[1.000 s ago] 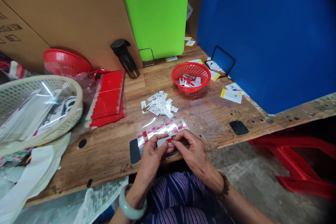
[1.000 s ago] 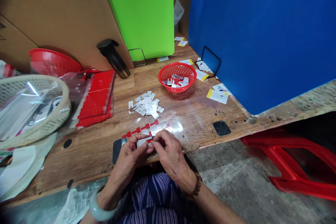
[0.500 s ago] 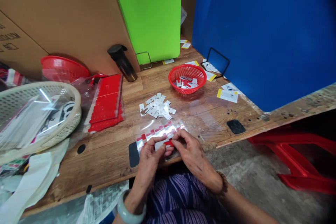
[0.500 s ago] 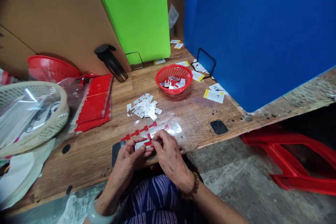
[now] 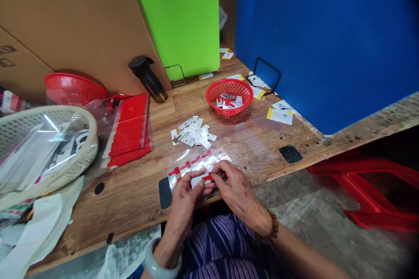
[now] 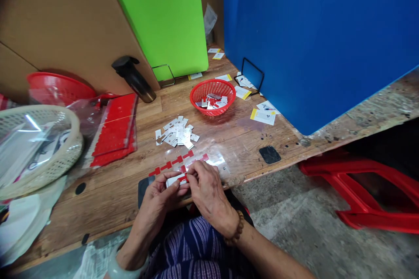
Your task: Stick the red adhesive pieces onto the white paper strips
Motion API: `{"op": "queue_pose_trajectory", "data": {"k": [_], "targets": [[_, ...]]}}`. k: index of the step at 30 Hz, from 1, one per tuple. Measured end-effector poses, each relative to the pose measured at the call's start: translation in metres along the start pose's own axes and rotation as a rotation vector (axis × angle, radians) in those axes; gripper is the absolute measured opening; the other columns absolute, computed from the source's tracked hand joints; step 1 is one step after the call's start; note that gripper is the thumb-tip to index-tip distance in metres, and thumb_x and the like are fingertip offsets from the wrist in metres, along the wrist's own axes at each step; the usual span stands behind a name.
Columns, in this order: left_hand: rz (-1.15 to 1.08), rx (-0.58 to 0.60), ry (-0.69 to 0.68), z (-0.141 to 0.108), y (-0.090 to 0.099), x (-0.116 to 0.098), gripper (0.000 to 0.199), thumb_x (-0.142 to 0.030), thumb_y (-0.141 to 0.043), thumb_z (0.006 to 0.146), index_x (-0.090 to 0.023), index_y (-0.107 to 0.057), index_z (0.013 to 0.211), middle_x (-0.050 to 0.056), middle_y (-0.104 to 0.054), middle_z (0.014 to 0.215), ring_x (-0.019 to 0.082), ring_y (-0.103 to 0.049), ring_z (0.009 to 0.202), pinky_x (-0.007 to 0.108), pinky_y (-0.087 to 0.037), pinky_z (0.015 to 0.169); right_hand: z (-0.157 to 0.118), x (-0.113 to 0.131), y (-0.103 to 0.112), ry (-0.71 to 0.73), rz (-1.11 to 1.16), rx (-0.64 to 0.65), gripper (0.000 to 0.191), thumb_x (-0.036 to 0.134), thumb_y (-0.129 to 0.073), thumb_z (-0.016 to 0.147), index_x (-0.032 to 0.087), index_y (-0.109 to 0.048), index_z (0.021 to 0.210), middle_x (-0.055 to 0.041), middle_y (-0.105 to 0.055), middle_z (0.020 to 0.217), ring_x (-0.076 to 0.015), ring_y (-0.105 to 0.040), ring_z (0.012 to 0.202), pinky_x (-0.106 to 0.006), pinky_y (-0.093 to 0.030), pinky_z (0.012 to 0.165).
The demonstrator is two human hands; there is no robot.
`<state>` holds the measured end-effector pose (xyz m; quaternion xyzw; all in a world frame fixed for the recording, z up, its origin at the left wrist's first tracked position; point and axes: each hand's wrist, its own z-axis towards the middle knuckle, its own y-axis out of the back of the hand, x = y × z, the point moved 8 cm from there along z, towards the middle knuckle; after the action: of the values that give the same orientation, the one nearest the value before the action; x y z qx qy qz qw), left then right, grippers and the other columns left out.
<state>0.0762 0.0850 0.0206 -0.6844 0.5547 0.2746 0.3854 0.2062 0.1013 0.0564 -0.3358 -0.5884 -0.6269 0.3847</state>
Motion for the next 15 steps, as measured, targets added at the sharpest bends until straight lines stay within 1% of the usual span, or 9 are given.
{"op": "queue_pose_trajectory", "data": {"k": [5, 10, 13, 15], "targets": [[-0.032, -0.002, 0.016, 0.0017, 0.0019, 0.0018, 0.042, -0.024, -0.075, 0.067, -0.012, -0.056, 0.102, 0.008, -0.073, 0.072, 0.014, -0.070, 0.064, 0.019, -0.053, 0.062, 0.0022, -0.0005, -0.0003, -0.017, -0.027, 0.018, 0.011, 0.010, -0.051, 0.082, 0.019, -0.051, 0.075, 0.0014, -0.057, 0.076, -0.0149, -0.051, 0.075, -0.029, -0.036, 0.073], [-0.085, 0.023, 0.056, 0.0053, 0.0033, 0.0043, 0.040, -0.019, -0.076, 0.065, -0.012, -0.057, 0.100, 0.007, -0.074, 0.073, 0.014, -0.070, 0.065, 0.019, -0.055, 0.067, 0.0043, -0.0035, -0.0015, -0.013, 0.041, 0.027, 0.007, 0.013, -0.053, 0.082, 0.019, -0.052, 0.079, 0.0003, -0.056, 0.083, -0.0155, -0.053, 0.081, -0.029, -0.039, 0.075], [-0.080, 0.020, 0.056, 0.0060, 0.0043, 0.0033, 0.039, -0.018, -0.076, 0.066, -0.013, -0.057, 0.100, 0.007, -0.073, 0.072, 0.014, -0.070, 0.065, 0.019, -0.055, 0.067, 0.0056, -0.0032, -0.0031, -0.002, 0.089, 0.029, 0.007, 0.013, -0.051, 0.082, 0.019, -0.053, 0.081, 0.0001, -0.053, 0.084, -0.0143, -0.054, 0.078, -0.028, -0.041, 0.074], [-0.067, 0.017, 0.055, 0.0060, 0.0047, 0.0030, 0.039, -0.018, -0.075, 0.066, -0.012, -0.057, 0.100, 0.008, -0.073, 0.071, 0.014, -0.070, 0.065, 0.019, -0.054, 0.066, 0.0067, -0.0031, -0.0040, 0.000, 0.111, 0.028, 0.007, 0.012, -0.051, 0.082, 0.019, -0.053, 0.080, 0.0006, -0.052, 0.082, -0.0128, -0.053, 0.073, -0.027, -0.042, 0.072]]}}
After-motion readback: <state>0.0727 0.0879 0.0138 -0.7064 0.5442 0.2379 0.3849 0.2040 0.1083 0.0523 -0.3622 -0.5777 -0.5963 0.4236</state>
